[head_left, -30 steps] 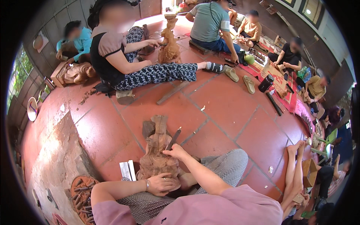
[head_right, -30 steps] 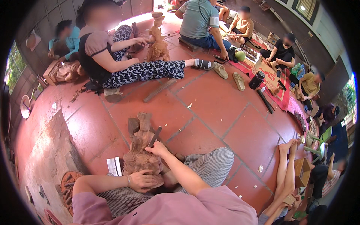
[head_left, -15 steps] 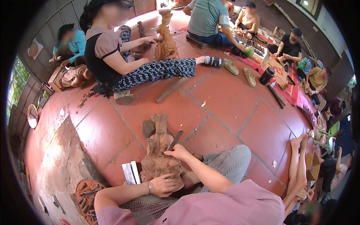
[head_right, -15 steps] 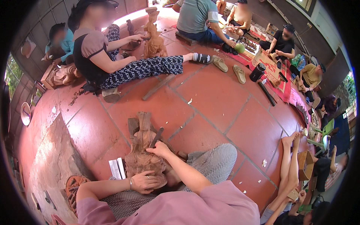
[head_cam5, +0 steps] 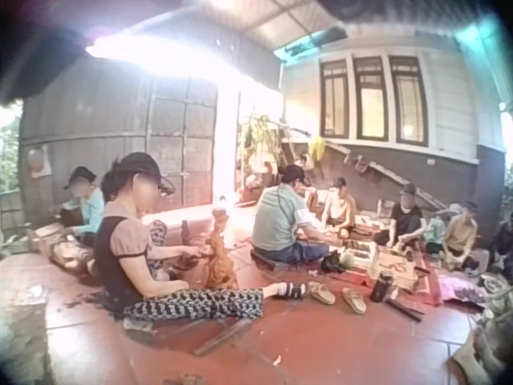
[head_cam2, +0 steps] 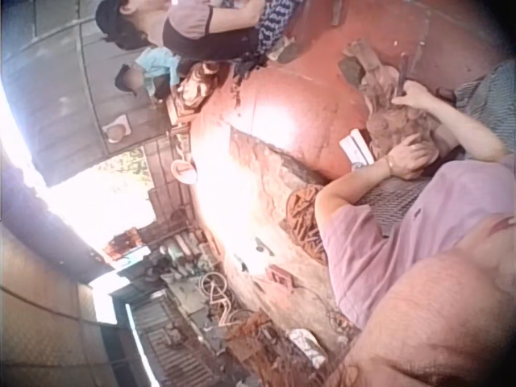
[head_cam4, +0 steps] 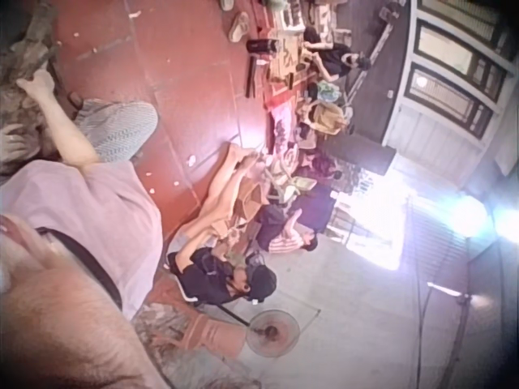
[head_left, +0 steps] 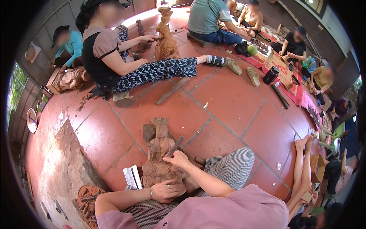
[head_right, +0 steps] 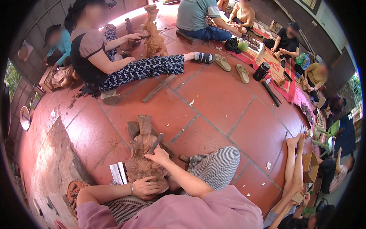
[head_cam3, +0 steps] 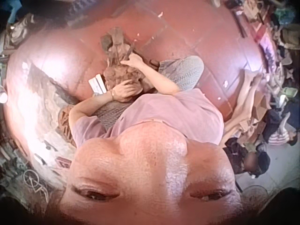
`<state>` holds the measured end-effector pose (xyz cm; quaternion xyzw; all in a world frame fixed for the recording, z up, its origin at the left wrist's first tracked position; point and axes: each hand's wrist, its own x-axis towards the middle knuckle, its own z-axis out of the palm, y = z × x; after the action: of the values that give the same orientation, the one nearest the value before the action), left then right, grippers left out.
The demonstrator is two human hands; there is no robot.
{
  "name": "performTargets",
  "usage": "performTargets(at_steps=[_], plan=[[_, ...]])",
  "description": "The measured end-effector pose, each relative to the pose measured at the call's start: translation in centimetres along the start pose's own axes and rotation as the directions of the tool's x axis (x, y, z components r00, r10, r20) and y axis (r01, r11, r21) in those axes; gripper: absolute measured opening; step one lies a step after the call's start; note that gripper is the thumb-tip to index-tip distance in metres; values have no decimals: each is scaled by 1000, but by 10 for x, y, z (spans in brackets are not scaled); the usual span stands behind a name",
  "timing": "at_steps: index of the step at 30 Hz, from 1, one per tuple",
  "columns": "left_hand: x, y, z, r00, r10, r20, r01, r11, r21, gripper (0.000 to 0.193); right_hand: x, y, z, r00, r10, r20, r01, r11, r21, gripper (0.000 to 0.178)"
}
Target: The person carves a wooden object using a small knife while sitting on the floor. They hold the wood with one hand and carefully shape it with the other, occasionally adjusting their grip.
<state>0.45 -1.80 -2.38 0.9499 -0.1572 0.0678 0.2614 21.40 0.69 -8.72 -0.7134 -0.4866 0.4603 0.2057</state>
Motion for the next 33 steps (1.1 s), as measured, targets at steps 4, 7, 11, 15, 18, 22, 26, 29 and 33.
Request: performTargets(at_steps=[4, 7, 11, 15, 18, 22, 26, 29, 33], plan=[[-3, -1, 2, 999, -1, 32, 0, 999, 43, 50, 3, -1, 9, 998, -47, -34, 47, 999, 15, 49], [-5, -1, 5, 1000, -8, 15, 7, 999, 44, 51, 4, 2, 11, 997, -67, -31, 69, 995, 67, 49], [-3, -2, 2, 1000, 16, -23, -16, 1000, 11, 52, 5, 0, 8, 997, -80, -8, 80, 991, 103, 44], [1, -1, 0, 1000, 7, -14, -8, 1000, -11, 51, 15, 8, 1, 990, -99, 104, 64, 953, 297, 35], [1, 0, 1, 1000, -4, -14, 3, 1000, -16, 50, 14, 2, -11, 983, -48, 175, -23, 924, 382, 24], [1, 2, 0, 1000, -12, -8, 12, 1000, -4, 47, 13, -1, -4, 992, -48, 118, -2, 922, 387, 25], [-5, -1, 9, 1000, 16, -3, -17, 999, -30, 50, 26, 35, 18, 983, -120, 140, 53, 913, 404, 29], [-2, -2, 7, 1000, 21, -22, -23, 995, -92, 49, 23, 24, 12, 977, -211, 2, 183, 850, 494, 18], [-1, 2, 1, 999, 29, -21, -29, 999, -29, 48, 16, 7, 3, 983, -184, -13, 169, 873, 457, 22]])
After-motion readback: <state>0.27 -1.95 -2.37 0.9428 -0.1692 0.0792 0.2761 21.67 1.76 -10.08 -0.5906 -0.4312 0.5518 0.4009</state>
